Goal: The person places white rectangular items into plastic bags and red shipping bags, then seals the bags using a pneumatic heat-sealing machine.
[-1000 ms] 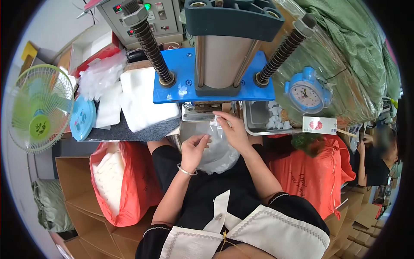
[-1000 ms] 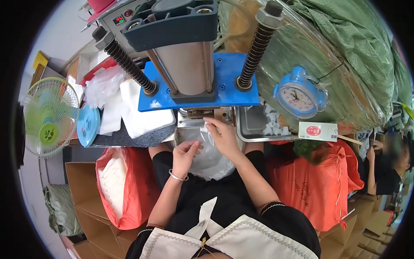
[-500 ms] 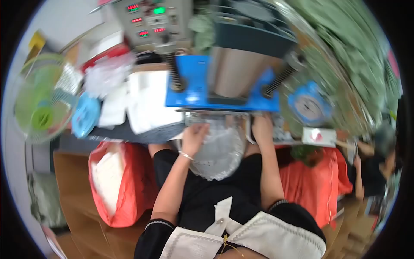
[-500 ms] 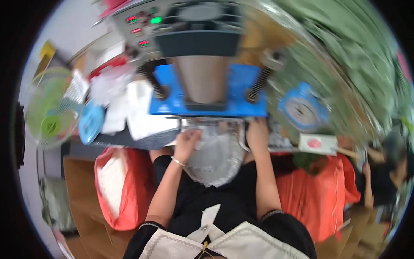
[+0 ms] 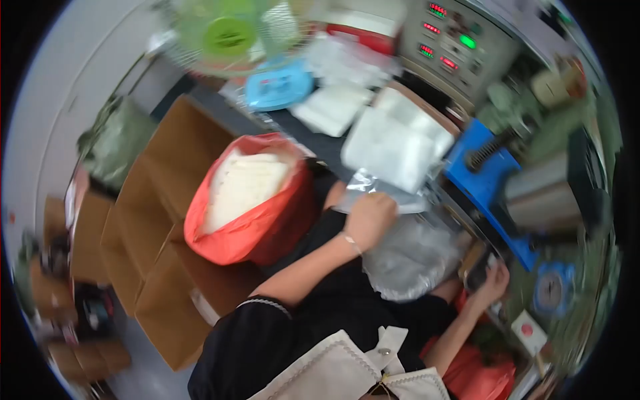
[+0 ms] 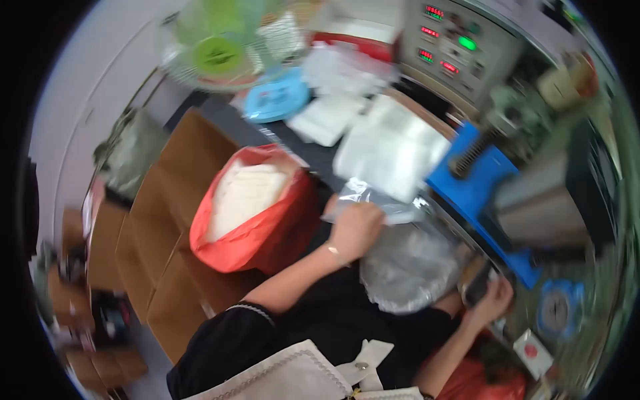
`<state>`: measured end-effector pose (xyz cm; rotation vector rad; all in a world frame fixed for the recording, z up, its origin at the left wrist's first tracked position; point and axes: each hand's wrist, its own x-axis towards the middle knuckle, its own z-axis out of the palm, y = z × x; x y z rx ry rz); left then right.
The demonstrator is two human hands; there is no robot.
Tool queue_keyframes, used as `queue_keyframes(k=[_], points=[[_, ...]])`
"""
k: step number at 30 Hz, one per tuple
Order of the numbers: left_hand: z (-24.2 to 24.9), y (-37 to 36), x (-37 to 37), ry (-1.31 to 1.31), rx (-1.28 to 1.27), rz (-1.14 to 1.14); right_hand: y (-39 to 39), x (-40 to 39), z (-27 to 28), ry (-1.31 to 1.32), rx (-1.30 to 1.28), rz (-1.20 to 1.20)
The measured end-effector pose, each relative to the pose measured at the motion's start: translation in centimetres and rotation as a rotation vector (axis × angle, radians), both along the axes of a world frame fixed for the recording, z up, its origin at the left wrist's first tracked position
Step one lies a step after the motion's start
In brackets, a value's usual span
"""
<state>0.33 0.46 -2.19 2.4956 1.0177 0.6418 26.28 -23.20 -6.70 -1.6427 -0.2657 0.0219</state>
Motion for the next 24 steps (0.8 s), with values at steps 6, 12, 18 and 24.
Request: queue_keyframes(k=[6, 12, 18, 24], points=[[5.5, -3.5, 1.2, -0.241, -0.418, -0.221, 5.2, -9.9, 9.3, -0.085, -0.075, 0.343], [-0.7, -4.8, 3.5, -0.317, -1.007, -0.161, 7.2, -7.8, 9.3, -0.390, -0.208, 0.478], [-2.5, -5.9, 3.5, -0.315, -1.035, -0.114, 7.4, -7.0, 7.2, -0.414, -0.336, 0.409], [-3.7, -6.3, 4.0, -0.278, -1.056, -0.157, 8.1, -8.4, 4.3, -0.116, -0.285, 0.424]])
